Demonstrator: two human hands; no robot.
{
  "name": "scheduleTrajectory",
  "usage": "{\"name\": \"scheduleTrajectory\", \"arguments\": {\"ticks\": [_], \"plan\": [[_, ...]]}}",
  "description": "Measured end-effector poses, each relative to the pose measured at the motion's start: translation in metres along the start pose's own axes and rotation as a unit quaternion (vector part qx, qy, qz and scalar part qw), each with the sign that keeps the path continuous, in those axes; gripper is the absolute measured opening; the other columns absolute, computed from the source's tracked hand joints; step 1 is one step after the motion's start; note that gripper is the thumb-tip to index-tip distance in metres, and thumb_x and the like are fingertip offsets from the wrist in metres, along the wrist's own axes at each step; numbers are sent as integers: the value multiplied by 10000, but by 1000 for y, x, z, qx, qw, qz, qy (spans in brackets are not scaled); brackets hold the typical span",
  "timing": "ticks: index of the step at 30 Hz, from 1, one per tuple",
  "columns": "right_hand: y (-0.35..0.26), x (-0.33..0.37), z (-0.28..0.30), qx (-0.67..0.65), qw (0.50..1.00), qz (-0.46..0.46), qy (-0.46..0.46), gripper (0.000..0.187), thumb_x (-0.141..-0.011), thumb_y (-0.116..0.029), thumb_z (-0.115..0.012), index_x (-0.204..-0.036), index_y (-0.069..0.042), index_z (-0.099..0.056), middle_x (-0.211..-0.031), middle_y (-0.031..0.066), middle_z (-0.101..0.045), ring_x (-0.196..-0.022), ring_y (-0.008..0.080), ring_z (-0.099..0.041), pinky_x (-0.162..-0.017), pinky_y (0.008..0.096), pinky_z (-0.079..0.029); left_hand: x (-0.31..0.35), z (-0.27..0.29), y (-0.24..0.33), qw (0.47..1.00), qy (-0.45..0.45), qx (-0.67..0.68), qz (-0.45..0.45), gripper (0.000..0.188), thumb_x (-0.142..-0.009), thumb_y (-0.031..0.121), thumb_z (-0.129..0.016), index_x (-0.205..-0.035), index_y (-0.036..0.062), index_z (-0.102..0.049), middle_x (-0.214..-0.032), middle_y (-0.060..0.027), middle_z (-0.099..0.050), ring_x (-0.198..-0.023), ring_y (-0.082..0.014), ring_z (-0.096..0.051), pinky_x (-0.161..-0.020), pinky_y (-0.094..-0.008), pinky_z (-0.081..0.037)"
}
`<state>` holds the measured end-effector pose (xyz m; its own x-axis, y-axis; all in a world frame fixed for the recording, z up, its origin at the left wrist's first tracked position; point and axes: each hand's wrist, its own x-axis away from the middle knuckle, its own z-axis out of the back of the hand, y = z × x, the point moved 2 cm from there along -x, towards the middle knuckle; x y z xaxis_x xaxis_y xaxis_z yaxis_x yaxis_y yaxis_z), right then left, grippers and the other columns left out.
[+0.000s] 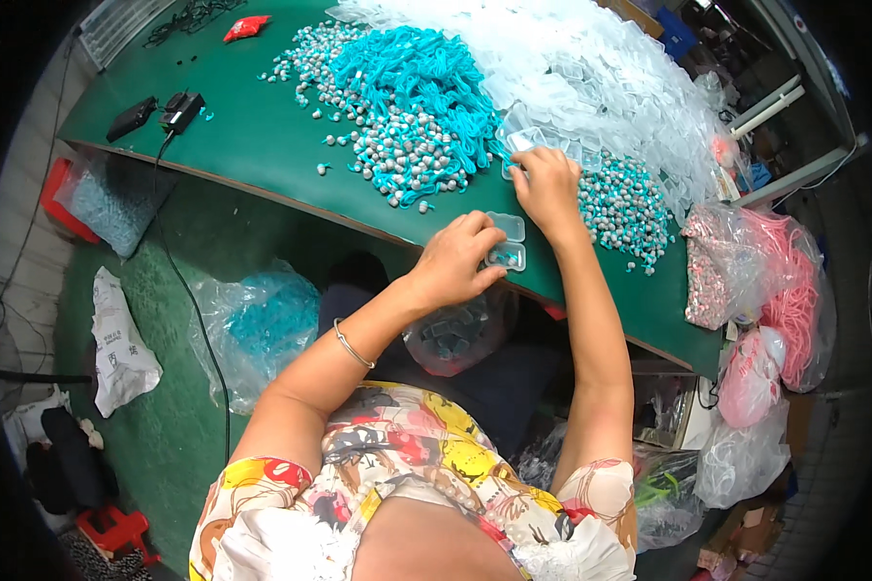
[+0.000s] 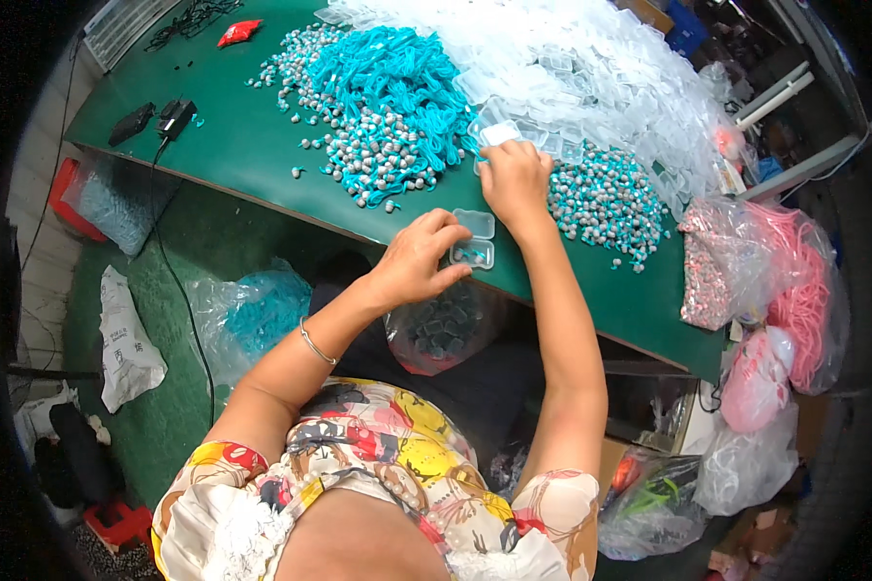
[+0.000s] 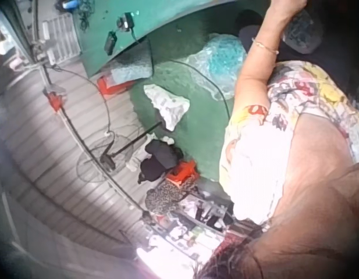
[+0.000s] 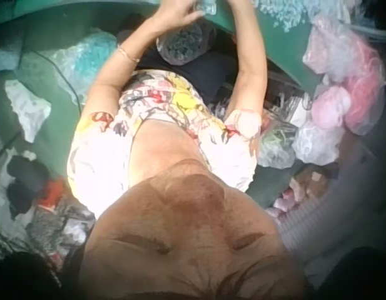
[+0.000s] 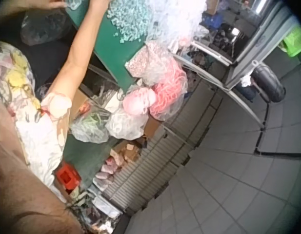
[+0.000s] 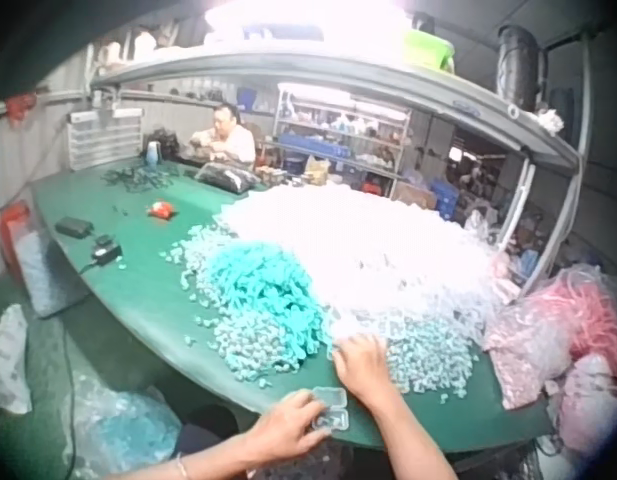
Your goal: The person repeatedly picks up small teal and white beads from a large pile on a green table and places them into small, clear plastic containers. They then close the containers and set them aside. The process is continuous and repetitive throughout the clip.
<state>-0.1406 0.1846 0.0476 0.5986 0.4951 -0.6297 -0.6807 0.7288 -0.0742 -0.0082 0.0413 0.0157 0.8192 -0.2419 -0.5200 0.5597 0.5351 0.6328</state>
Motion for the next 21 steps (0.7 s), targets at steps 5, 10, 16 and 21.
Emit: {"name": "scheduleTrajectory", "arguments": {"ticks": [5, 10, 16, 21], "plan": [[5, -24, -45, 180, 979, -40, -84, 132, -796, -218, -714, -852, -101, -736, -887, 76, -671, -925, 300, -619, -830, 508, -388, 0, 1, -1, 1000, 3, -5, -3, 423, -698, 158, -821, -1056, 44, -625, -1022, -111, -552, -985, -319, -576, -825, -425, -499], [-6, -27, -30, 159, 980, -73, -90, 125, -792, -209, -703, -835, -96, -738, -914, 90, -678, -926, 300, -619, -833, 499, -387, 2, 0, -5, 1000, 11, -4, -6, 421, -700, 167, -826, -1053, 49, -627, -1025, -114, -562, -990, -323, -581, -824, -430, -500], [5, 12, 9, 0, 996, -94, 2, 134, -810, -227, -724, -899, -128, -743, -902, 66, -694, -914, 263, -639, -840, 476, -396, 2, 0, -4, 1000, 4, 8, 6, 428, -704, 174, -832, -1063, 53, -634, -1054, -125, -576, -989, -337, -591, -828, -434, -498], [-6, 51, 49, -123, 990, -57, -39, 130, -802, -139, -731, -920, -104, -689, -835, 28, -671, -796, 237, -623, -778, 390, -398, 3, -2, -5, 1000, 13, 4, 3, 476, -701, 166, -838, -1101, 52, -606, -1047, -131, -588, -974, -344, -599, -820, -436, -497]]}}
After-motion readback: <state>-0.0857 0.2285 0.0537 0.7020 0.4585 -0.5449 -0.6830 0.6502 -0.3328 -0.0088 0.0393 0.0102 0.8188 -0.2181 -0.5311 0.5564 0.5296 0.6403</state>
